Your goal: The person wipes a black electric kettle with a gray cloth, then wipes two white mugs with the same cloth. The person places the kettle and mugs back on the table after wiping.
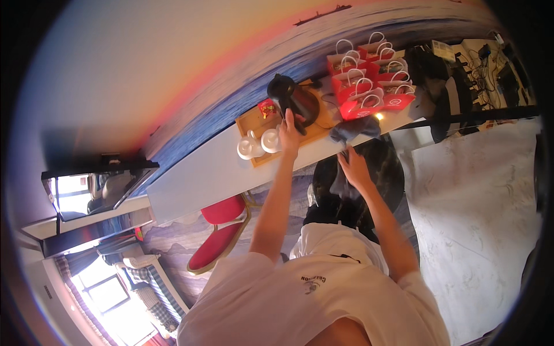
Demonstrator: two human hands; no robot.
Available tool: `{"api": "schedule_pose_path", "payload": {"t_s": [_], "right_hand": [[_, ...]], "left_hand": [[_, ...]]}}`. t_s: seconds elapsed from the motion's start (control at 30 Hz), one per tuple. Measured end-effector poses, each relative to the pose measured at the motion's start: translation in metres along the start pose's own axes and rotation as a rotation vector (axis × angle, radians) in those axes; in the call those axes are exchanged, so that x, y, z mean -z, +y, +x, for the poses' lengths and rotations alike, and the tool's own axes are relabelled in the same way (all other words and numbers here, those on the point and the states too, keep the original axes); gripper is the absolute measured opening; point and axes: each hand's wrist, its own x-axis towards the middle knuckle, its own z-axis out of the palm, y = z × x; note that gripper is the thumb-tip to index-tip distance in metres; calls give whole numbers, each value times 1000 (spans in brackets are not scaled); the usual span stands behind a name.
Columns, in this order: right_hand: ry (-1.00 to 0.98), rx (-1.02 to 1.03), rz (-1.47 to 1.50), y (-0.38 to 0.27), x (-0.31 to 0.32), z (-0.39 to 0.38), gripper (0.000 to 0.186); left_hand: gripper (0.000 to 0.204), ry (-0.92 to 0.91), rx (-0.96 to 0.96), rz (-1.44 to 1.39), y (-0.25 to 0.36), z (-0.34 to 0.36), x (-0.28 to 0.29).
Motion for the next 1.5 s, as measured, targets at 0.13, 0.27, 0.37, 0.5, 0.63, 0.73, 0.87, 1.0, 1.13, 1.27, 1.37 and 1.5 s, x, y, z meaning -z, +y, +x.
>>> {"api": "schedule_pose_path", "payload": {"t_s": [0.13, 0.27, 0.37, 0.5, 0.63, 0.73, 0.87, 1.0, 1.13, 1.27, 1.37, 1.5], "right_hand": [[56, 140, -193, 11, -70, 106, 41], [-43, -12, -268, 33, -122, 156, 45], [-146, 76, -330, 43, -134, 152, 39], [-165, 308, -278, 27, -115, 130, 30], [-117, 456, -244, -33, -51, 98, 20], [25, 528, -168, -82, 7, 70, 16], [170, 465, 115, -119, 78, 16, 13], [286, 445, 530, -111, 113, -11, 8], [306, 425, 726, -114, 153, -7, 4], [436, 400, 100, -148, 198, -4, 31], [313, 278, -118, -156, 221, -1, 39], [286, 200, -49, -160, 226, -10, 35]], "left_hand": [[63, -58, 52, 95, 10, 8, 5], [65, -102, 77, 122, 26, 8, 5], [66, -79, 89, 119, 24, 11, 4], [68, -94, 127, 111, 21, 18, 9], [69, -102, 98, 98, 16, 29, 9], [69, -44, 129, 83, 19, 22, 4], [68, -2, 112, 131, 21, 5, 3], [68, -19, 88, 181, 15, -9, 5], [68, -63, 48, 136, -5, -2, 5], [70, -112, 245, -119, -19, 8, 13], [72, -187, 93, 80, -17, 2, 11], [74, -188, 108, 299, -2, -10, 5]]}}
